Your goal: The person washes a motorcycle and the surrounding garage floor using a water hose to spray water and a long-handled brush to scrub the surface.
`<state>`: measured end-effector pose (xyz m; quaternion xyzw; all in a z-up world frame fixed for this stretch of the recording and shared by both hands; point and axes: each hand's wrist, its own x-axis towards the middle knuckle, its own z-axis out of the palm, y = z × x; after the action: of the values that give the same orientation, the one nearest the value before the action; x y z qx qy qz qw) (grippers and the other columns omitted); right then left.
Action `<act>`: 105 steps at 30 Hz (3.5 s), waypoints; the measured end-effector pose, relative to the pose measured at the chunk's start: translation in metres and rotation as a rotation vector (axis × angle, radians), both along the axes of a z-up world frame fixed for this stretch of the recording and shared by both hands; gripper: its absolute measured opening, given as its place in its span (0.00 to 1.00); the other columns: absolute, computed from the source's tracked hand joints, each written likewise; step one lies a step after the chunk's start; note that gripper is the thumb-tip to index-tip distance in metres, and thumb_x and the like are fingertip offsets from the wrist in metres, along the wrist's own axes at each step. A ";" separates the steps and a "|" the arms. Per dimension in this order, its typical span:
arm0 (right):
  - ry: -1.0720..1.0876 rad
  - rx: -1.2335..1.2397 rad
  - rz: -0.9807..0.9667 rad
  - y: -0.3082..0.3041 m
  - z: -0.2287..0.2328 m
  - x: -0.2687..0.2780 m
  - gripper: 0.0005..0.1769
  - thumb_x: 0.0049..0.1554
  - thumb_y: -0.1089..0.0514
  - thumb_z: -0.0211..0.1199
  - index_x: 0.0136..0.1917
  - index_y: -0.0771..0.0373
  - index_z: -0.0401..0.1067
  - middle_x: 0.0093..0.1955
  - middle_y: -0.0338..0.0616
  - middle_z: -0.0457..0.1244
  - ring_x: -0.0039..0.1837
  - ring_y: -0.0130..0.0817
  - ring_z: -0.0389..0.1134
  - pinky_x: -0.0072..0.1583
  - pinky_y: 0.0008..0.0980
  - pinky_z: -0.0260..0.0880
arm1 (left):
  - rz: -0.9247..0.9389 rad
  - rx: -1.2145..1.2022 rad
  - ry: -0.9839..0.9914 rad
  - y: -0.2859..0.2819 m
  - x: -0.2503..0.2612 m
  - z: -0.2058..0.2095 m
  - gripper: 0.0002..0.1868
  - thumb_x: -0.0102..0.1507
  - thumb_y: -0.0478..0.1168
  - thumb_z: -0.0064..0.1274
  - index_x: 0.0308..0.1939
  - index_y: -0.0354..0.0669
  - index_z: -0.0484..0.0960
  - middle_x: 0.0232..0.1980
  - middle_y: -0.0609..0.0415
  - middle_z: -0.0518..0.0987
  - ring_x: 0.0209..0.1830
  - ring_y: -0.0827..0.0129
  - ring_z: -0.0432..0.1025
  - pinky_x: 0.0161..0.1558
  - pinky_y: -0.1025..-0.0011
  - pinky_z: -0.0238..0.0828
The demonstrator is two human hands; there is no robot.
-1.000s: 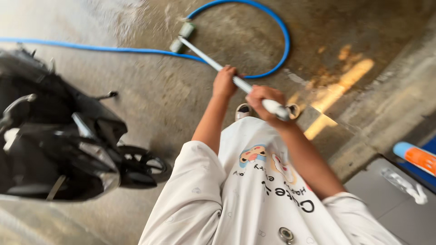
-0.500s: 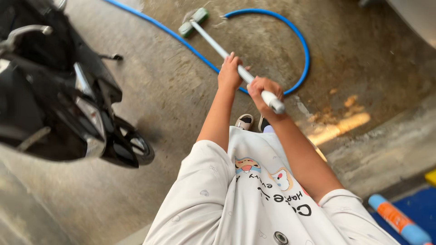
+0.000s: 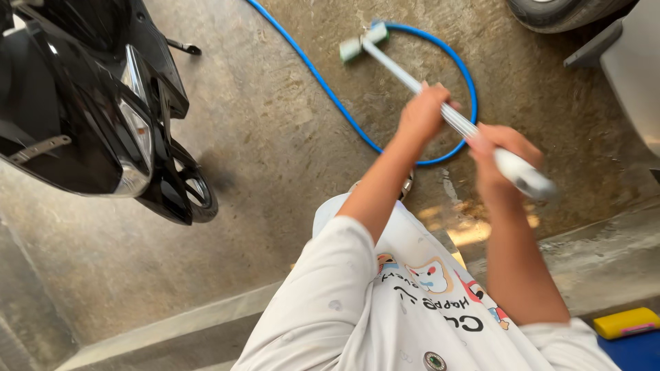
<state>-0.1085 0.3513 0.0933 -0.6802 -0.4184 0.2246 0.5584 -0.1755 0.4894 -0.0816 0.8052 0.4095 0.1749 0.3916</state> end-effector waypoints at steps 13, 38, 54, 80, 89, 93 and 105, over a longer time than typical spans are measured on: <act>0.136 0.064 0.381 -0.011 0.023 0.017 0.09 0.64 0.65 0.62 0.40 0.65 0.71 0.41 0.40 0.67 0.47 0.29 0.69 0.67 0.35 0.72 | 0.098 0.179 0.105 -0.040 -0.045 0.040 0.14 0.61 0.52 0.58 0.29 0.48 0.79 0.34 0.50 0.80 0.39 0.50 0.76 0.43 0.54 0.73; 0.116 0.089 0.587 0.184 -0.041 -0.217 0.09 0.58 0.67 0.65 0.37 0.64 0.67 0.40 0.43 0.68 0.46 0.33 0.69 0.69 0.41 0.69 | 0.381 0.328 0.037 0.142 -0.283 -0.026 0.13 0.59 0.47 0.63 0.31 0.45 0.78 0.38 0.50 0.80 0.45 0.51 0.73 0.48 0.56 0.69; 0.198 -0.082 0.366 0.183 0.001 -0.194 0.06 0.66 0.67 0.66 0.45 0.69 0.77 0.40 0.42 0.67 0.42 0.26 0.66 0.66 0.33 0.73 | 0.416 0.184 -0.190 0.143 -0.254 0.004 0.13 0.61 0.43 0.62 0.31 0.43 0.74 0.37 0.46 0.77 0.45 0.44 0.71 0.57 0.53 0.69; -0.238 0.008 0.000 0.168 -0.032 -0.098 0.07 0.68 0.65 0.64 0.48 0.67 0.69 0.44 0.50 0.68 0.46 0.35 0.71 0.62 0.38 0.75 | -0.181 -0.080 -0.124 0.159 -0.065 -0.020 0.11 0.58 0.48 0.61 0.35 0.47 0.79 0.47 0.47 0.81 0.65 0.44 0.69 0.55 0.54 0.73; -0.184 0.161 0.063 0.323 -0.088 0.019 0.08 0.63 0.66 0.66 0.44 0.66 0.68 0.45 0.50 0.68 0.49 0.43 0.71 0.57 0.39 0.73 | -0.012 0.163 0.005 0.307 0.047 -0.064 0.15 0.55 0.54 0.62 0.36 0.50 0.81 0.60 0.49 0.79 0.65 0.46 0.68 0.58 0.51 0.70; 0.016 -0.014 0.083 0.322 -0.040 0.112 0.04 0.65 0.67 0.66 0.47 0.67 0.73 0.43 0.47 0.66 0.43 0.32 0.66 0.49 0.32 0.69 | -0.099 0.141 0.039 0.315 0.113 -0.005 0.19 0.59 0.60 0.60 0.33 0.50 0.83 0.43 0.51 0.83 0.52 0.50 0.75 0.56 0.52 0.71; 0.025 -0.010 0.362 0.435 -0.083 0.091 0.06 0.60 0.66 0.68 0.41 0.67 0.73 0.40 0.42 0.67 0.42 0.27 0.64 0.47 0.29 0.67 | 0.241 0.193 -0.143 0.408 0.046 -0.059 0.14 0.56 0.48 0.64 0.27 0.44 0.79 0.33 0.47 0.78 0.38 0.48 0.74 0.41 0.55 0.71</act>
<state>-0.0176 0.7861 0.0101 -0.5936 -0.5258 0.3322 0.5106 -0.1297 0.8971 -0.1406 0.7695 0.4557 0.3160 0.3168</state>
